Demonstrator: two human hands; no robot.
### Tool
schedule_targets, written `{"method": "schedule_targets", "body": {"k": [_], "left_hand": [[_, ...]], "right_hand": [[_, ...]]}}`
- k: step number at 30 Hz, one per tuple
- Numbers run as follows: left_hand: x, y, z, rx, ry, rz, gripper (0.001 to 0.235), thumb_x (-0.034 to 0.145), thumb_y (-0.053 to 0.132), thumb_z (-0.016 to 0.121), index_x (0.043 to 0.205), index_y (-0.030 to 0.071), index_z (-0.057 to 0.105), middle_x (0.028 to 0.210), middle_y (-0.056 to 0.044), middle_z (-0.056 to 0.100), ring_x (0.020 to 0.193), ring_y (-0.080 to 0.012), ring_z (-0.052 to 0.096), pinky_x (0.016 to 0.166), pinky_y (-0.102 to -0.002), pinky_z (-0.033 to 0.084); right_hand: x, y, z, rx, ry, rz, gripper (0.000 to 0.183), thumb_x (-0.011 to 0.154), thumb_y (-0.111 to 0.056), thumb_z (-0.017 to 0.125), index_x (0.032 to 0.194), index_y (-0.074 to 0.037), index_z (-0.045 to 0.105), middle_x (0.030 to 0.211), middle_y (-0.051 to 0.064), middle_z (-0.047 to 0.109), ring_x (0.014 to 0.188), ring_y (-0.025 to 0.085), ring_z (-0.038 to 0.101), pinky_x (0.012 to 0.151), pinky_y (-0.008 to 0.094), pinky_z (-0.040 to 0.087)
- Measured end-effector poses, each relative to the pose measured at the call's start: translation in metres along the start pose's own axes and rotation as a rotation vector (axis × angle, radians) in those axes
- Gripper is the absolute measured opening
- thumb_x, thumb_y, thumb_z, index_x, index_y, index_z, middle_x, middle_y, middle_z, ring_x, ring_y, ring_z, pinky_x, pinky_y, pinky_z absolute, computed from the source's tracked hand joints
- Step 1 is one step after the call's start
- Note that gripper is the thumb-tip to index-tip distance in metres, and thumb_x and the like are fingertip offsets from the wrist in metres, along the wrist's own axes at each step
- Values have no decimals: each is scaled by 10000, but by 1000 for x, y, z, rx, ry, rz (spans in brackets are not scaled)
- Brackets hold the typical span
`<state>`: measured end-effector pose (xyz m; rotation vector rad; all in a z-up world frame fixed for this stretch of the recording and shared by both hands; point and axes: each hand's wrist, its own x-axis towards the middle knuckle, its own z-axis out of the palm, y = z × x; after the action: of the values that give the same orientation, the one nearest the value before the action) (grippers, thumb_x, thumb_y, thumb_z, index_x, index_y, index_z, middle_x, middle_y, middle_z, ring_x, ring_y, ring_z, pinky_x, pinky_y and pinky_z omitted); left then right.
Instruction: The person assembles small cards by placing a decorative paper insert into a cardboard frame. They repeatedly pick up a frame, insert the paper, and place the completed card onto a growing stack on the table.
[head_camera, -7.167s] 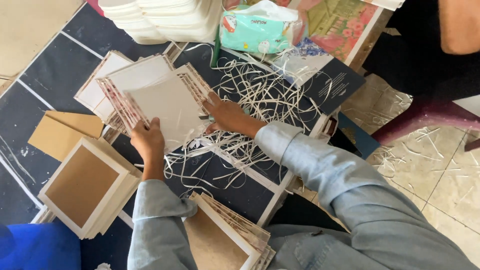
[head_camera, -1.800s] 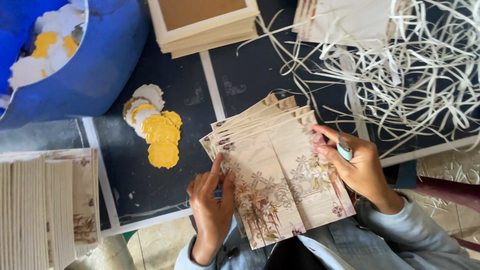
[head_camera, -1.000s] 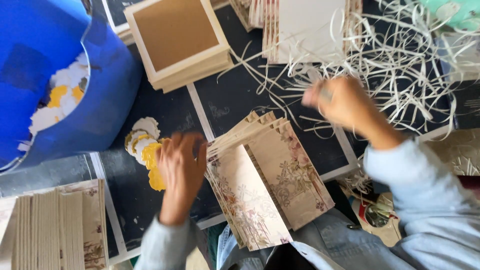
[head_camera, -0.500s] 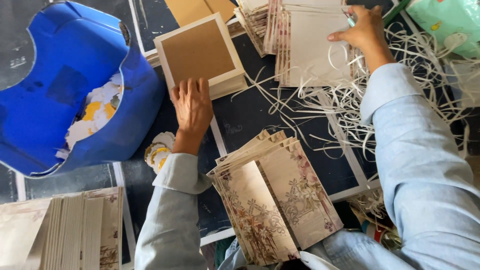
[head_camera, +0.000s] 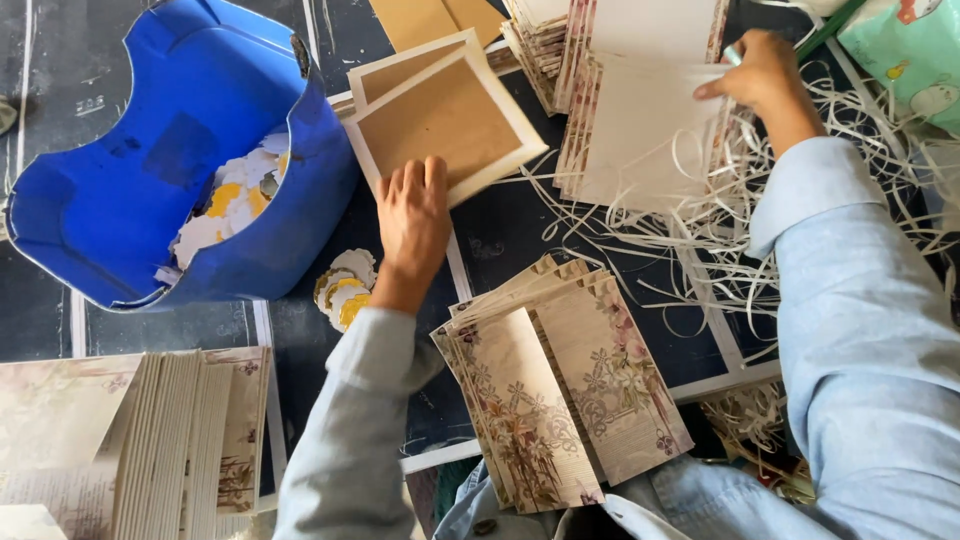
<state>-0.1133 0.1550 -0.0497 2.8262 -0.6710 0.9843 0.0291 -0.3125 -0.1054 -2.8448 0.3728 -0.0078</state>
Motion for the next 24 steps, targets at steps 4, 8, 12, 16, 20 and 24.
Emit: {"method": "schedule_targets", "body": {"k": [4, 8, 12, 16, 20, 24], "left_hand": [[-33, 66, -116, 14, -36, 23, 103, 863, 58, 496, 965, 73, 503, 785, -76, 473, 673, -245, 468, 622, -365, 383], [-86, 120, -174, -49, -267, 184, 135, 777, 39, 546, 887, 108, 506, 747, -61, 469, 622, -213, 484, 693, -354, 415], [-67, 95, -149, -462, -852, 156, 707, 677, 535, 771, 1233, 226, 463, 1092, -66, 514, 934, -239, 532, 795, -427, 448], [10, 61, -108, -801, -85, -207, 662, 786, 326, 716, 1318, 147, 365, 1293, -179, 423, 1193, -379, 412, 946, -489, 417], [60, 70, -100, -1068, 104, -260, 356, 884, 139, 587, 656, 116, 314, 633, 47, 287, 610, -93, 252, 533, -244, 241], [57, 75, -110, -1158, 139, -383, 380, 914, 266, 548, 620, 144, 342, 586, 83, 271, 572, -57, 239, 481, -227, 201]], "right_hand": [[-18, -7, -38, 337, 107, -6, 295, 747, -329, 830, 903, -200, 615, 772, 44, 543, 577, 167, 456, 448, 355, 351], [-48, -12, -60, 386, 93, -67, 200, 942, -349, 752, 911, -229, 596, 687, 19, 434, 488, 166, 355, 353, 364, 263], [-89, -24, -86, 477, 196, -275, 244, 1040, -220, 801, 934, -142, 595, 742, 41, 471, 582, 164, 408, 477, 339, 310], [-137, -43, -128, 566, 316, -485, 314, 1137, -90, 847, 956, -55, 593, 797, 65, 507, 675, 164, 460, 601, 316, 358], [-149, -59, -155, 637, 435, -687, 395, 1234, 43, 889, 978, 32, 588, 853, 90, 543, 769, 166, 512, 726, 295, 406], [-159, -84, -157, 1023, 263, -653, 411, 980, 117, 725, 1233, -73, 463, 1330, 107, 510, 813, 161, 513, 563, 196, 382]]}}
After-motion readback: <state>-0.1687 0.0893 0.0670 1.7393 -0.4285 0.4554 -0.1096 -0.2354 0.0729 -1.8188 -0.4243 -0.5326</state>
